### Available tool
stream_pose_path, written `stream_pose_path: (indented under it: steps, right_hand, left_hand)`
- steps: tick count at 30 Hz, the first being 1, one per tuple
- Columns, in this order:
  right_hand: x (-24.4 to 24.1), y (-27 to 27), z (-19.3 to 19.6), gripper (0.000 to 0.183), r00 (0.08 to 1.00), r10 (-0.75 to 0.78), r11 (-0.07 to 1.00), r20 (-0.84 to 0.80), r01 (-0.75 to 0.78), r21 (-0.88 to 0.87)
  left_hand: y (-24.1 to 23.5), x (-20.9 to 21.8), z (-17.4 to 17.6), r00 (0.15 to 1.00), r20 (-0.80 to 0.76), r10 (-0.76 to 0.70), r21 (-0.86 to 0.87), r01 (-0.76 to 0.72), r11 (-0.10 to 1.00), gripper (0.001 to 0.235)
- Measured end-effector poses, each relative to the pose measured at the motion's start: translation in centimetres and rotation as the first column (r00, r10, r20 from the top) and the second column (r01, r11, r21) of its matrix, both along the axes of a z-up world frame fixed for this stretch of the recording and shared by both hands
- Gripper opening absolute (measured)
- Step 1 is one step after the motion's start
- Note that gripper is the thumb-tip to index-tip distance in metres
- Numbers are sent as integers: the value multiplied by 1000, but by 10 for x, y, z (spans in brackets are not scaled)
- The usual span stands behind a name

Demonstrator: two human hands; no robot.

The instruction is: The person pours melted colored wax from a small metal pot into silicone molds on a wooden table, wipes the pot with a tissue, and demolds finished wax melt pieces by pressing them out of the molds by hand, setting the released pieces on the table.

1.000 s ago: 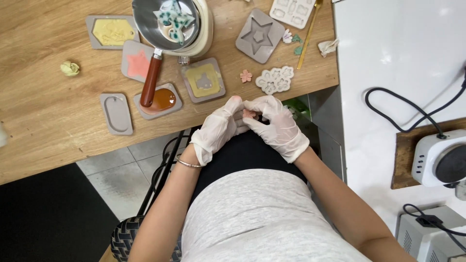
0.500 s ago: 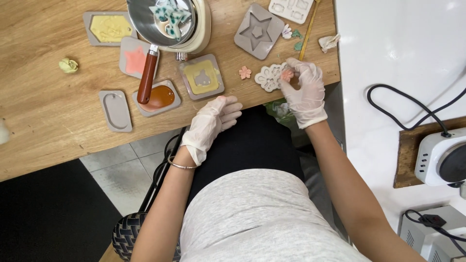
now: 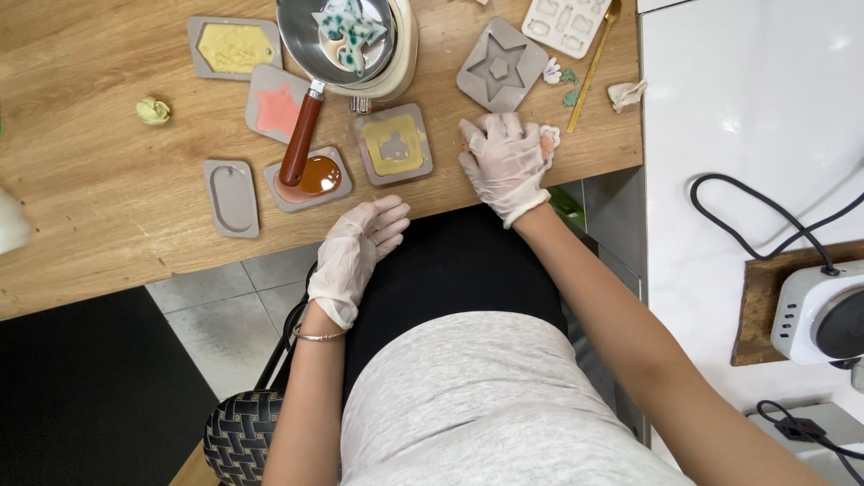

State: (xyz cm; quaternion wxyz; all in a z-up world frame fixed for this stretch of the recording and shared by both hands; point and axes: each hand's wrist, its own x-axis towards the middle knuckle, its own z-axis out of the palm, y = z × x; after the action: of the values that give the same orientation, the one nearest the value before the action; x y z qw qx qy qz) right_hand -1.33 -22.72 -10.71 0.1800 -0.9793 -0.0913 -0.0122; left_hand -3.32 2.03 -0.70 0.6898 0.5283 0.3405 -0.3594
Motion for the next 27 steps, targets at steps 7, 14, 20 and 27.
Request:
stream_pose_path:
  steps: [7,14,20,27]
  right_hand:
    - [-6,-12,25,29,999,-33,996,-35,35,79]
    - [-23,-45,33,34,995,-92,993,32,89,79]
    - [-18,-25,47,31,995,-98,983,32,91,158]
    - [36,41,31,27,745,-114,620,-657,570,539]
  left_hand:
    - [17,-8,-4,995,40,88,26,-89,996,49]
    - [27,-11,-12,993,34,115,73,-117,990,48]
    - [25,-9,-8,996,45,83,107,-88,990,44]
    - [4,14,-51,818,368,-442,513,218,830,47]
